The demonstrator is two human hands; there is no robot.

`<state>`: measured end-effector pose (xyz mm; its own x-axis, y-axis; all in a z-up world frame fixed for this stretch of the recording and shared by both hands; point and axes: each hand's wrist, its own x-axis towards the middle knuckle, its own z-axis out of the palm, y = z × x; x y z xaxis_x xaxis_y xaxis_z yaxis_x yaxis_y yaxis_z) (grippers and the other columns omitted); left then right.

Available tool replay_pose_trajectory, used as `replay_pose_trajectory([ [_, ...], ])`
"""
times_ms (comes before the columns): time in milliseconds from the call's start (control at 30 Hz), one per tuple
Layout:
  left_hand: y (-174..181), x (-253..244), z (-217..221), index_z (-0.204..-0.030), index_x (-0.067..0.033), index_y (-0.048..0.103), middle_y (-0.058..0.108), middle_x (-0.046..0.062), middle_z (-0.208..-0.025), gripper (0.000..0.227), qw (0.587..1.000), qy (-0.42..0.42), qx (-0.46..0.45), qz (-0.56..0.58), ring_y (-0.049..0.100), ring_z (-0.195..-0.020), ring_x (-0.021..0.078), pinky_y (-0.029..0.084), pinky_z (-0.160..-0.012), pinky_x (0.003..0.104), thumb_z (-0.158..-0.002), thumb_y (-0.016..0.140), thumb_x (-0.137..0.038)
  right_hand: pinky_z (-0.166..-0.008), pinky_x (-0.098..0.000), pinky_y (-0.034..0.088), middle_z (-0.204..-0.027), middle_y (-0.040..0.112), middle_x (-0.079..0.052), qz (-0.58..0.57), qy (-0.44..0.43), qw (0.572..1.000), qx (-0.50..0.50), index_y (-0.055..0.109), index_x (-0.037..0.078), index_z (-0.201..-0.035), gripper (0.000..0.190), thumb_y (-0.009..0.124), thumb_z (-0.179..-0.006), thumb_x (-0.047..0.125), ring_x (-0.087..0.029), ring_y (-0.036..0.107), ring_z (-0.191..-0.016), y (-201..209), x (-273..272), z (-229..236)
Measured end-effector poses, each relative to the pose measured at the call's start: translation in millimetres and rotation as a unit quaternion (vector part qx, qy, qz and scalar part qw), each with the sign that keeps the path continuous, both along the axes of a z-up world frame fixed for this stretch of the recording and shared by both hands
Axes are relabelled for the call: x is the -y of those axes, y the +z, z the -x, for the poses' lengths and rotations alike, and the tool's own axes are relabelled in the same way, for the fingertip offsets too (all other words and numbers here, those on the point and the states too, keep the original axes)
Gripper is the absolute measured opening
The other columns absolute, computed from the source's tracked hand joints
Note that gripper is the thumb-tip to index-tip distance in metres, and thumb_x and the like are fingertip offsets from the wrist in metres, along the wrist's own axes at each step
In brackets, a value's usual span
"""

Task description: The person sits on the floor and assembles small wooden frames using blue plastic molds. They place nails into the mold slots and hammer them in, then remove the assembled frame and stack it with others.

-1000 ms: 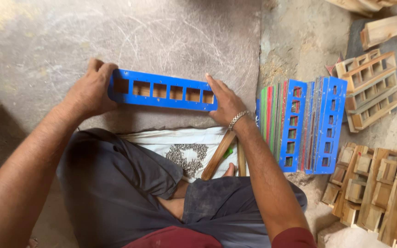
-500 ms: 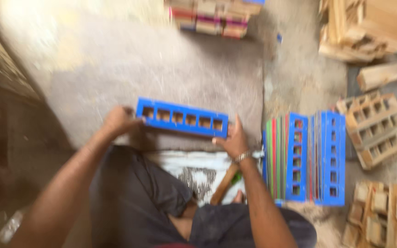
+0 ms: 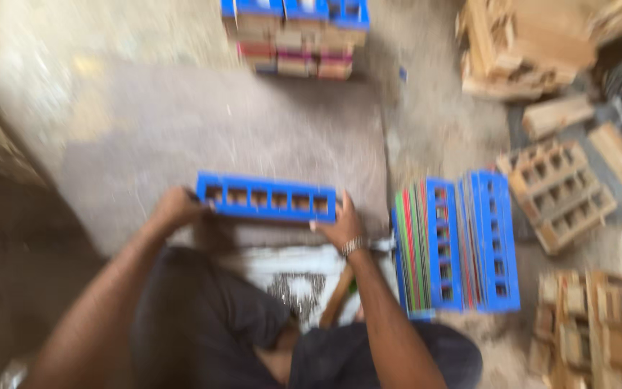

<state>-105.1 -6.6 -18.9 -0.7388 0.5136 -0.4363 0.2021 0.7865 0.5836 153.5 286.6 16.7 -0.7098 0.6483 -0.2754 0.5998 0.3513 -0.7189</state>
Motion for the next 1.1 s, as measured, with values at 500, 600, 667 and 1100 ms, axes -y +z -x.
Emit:
replay_pose_trajectory([
  [500, 20, 7, 1, -0.145, 0.0186, 0.013, 0.037, 0.046, -0.143, 0.146, 0.955, -0.166, -0.223, -0.100, 0.044, -0.136, 0.0581, 0.043, -0.109, 0.054, -0.043, 0.107, -0.026, -0.107, -0.0378, 0.051, -0.166, 0.028, -0.012, -0.105, 0.150, 0.979, 0.090, 0.020, 0.021, -0.160, 0.123, 0.092, -0.062, 0.002, -0.033, 0.055, -0.133, 69, 7, 14],
  [600, 26, 0, 5, -0.154, 0.0114, 0.005, 0.032, 0.039, -0.149, 0.145, 0.979, -0.170, -0.111, -0.003, 0.043, -0.136, 0.0512, 0.042, -0.108, 0.048, -0.051, 0.102, -0.018, -0.110, -0.0419, 0.046, -0.165, 0.026, -0.012, -0.150, 0.230, 0.956, 0.100, 0.022, 0.023, -0.159, 0.120, 0.092, -0.065, 0.000, -0.038, 0.047, -0.139, 73, 5, 20],
  [667, 37, -6, 6, -0.161, 0.0031, 0.006, 0.038, 0.036, -0.149, 0.142, 0.982, -0.166, -0.068, 0.056, 0.049, -0.134, 0.0494, 0.047, -0.109, 0.048, -0.056, 0.099, -0.017, -0.111, -0.0417, 0.045, -0.164, 0.028, -0.011, -0.153, 0.253, 0.949, 0.113, 0.021, 0.025, -0.159, 0.120, 0.090, -0.065, 0.000, -0.037, 0.048, -0.138, 75, 5, 26],
  [1100, 77, -17, -7, -0.149, -0.0116, 0.037, 0.053, 0.022, -0.131, 0.094, 0.971, -0.176, -0.074, 0.142, 0.067, -0.111, 0.0414, 0.061, -0.089, 0.046, -0.071, 0.089, -0.012, -0.110, -0.0402, 0.048, -0.158, 0.043, -0.007, -0.169, 0.243, 0.940, 0.171, 0.025, 0.027, -0.159, 0.113, 0.086, -0.068, 0.000, -0.032, 0.057, -0.132, 71, 5, 34],
])
